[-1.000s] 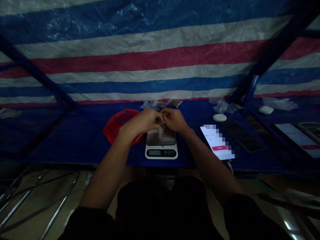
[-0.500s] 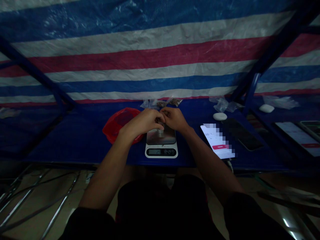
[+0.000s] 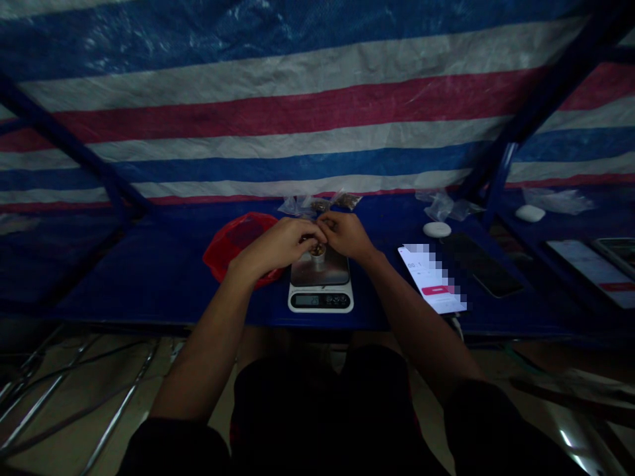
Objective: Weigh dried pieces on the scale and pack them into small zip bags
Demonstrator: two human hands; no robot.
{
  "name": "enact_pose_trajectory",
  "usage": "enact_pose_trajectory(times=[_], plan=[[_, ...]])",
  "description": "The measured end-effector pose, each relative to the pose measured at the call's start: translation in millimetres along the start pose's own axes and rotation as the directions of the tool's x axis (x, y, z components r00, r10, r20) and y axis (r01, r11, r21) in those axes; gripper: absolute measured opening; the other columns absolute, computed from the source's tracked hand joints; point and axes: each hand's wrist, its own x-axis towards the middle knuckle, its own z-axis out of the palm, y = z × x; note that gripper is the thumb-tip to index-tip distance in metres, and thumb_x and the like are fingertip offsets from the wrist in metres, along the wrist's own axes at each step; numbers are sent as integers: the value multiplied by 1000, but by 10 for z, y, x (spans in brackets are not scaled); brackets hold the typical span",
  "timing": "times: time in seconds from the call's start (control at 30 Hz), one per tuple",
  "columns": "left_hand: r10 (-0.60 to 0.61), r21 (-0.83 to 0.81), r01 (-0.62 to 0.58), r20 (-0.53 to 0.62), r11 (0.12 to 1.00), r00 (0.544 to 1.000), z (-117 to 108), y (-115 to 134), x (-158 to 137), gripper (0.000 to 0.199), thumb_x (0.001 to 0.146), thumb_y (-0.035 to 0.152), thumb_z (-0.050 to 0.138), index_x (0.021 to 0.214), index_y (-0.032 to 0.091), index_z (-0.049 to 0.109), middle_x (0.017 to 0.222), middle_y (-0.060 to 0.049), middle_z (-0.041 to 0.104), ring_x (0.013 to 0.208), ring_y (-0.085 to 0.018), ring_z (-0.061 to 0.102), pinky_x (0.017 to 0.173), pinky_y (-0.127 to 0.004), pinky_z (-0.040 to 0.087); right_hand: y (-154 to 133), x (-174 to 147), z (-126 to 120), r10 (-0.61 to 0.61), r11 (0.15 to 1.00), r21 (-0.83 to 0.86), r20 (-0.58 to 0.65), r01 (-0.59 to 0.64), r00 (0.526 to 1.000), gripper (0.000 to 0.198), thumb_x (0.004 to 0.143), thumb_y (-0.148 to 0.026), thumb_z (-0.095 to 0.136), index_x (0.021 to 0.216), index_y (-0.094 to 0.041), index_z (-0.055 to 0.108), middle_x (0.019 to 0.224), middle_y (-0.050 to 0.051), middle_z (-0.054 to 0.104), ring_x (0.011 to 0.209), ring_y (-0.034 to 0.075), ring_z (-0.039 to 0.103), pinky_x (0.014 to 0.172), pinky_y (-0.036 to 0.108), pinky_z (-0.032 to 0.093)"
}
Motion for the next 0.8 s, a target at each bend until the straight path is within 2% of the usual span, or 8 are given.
enact_pose_trajectory(times=[0.1,0.33,0.57,0.7,0.8], plan=[[21,-7,-21,-2,1000,1000,-6,-21,-15,33,94,7,57,106,24,83,105,-2,83,99,-20,77,93,-34,57,-7,-6,1,0,1000,-17,-5,0,1000,21,99,-26,63,98,-19,83,90,7,82,81,20,72,72,28,45],[-28,-56,28,1,998,1000,-7,11,-59,24,95,14,63,103,23,83,103,-2,84,96,-21,78,92,-34,59,28,5,17,11,1000,-18,7,-11,1000,22,99,-28,63,101,-18,82,89,8,81,82,21,71,72,28,45],[-7,-87,3,-52,996,999,18,-42,-77,34,97,14,53,113,23,82,108,-2,84,99,-19,78,93,-31,59,41,4,15,-12,1000,-23,4,13,1000,23,99,-30,63,100,-18,82,87,7,80,78,20,69,71,28,43],[-17,-33,13,-142,999,990,-17,-88,-109,31,102,18,51,115,21,79,112,-4,82,104,-20,77,96,-32,58,44,3,21,-23,999,-47,-1,23,1000,25,99,-29,60,100,-18,83,81,6,79,69,19,65,67,29,41],[-73,39,79,-137,996,988,-68,-149,-192,28,103,23,52,116,19,77,109,-5,82,99,-21,77,92,-32,58,48,7,28,-10,998,-56,-8,10,1000,26,99,-30,60,101,-19,83,85,6,80,71,19,67,68,29,42]])
